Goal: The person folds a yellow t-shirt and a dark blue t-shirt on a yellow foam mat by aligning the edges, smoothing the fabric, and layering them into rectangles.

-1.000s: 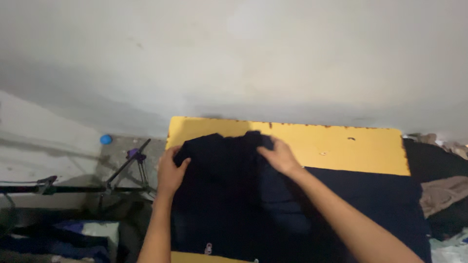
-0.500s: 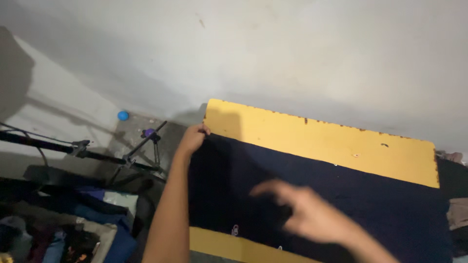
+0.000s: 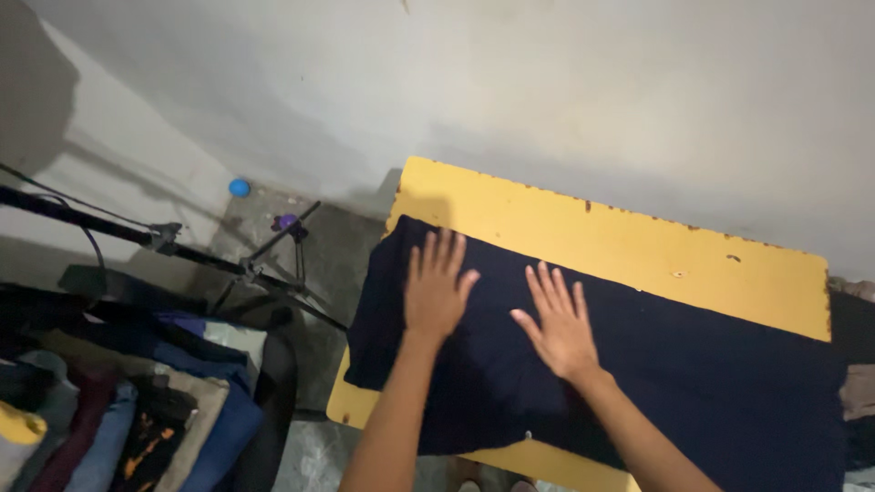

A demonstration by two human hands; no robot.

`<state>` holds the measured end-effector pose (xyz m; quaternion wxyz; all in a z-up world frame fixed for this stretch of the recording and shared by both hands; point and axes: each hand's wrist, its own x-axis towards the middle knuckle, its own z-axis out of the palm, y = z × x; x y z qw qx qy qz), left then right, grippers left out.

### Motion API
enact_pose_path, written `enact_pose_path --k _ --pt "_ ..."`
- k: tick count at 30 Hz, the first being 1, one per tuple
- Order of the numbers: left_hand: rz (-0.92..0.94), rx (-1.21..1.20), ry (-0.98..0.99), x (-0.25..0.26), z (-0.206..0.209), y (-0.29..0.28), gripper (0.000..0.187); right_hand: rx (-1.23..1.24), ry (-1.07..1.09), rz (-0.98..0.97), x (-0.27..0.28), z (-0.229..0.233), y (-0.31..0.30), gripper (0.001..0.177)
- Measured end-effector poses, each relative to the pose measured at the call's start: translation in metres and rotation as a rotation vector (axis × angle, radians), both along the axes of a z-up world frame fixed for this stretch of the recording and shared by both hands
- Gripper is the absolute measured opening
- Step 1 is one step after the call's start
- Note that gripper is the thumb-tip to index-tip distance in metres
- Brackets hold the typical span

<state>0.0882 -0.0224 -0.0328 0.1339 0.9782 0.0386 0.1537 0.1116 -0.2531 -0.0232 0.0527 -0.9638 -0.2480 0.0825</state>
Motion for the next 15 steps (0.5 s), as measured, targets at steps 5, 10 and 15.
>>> enact_pose_path --k 5,10,15 --pt "0.145 -0.002 0.029 0.029 -0.033 0.046 0.067 0.057 -0.081 -0.207 -0.005 -0.020 -0.080 0.081" --pt "0.152 -0.069 -0.023 -0.012 0.002 0.038 0.067 0.153 -0.147 -0.346 -0.025 0.008 -0.103 0.085" --pt "0.042 -0.220 0.086 -0.137 0.059 0.012 0.050 0.403 -0.016 0.439 -0.087 0.040 -0.067 0.067"
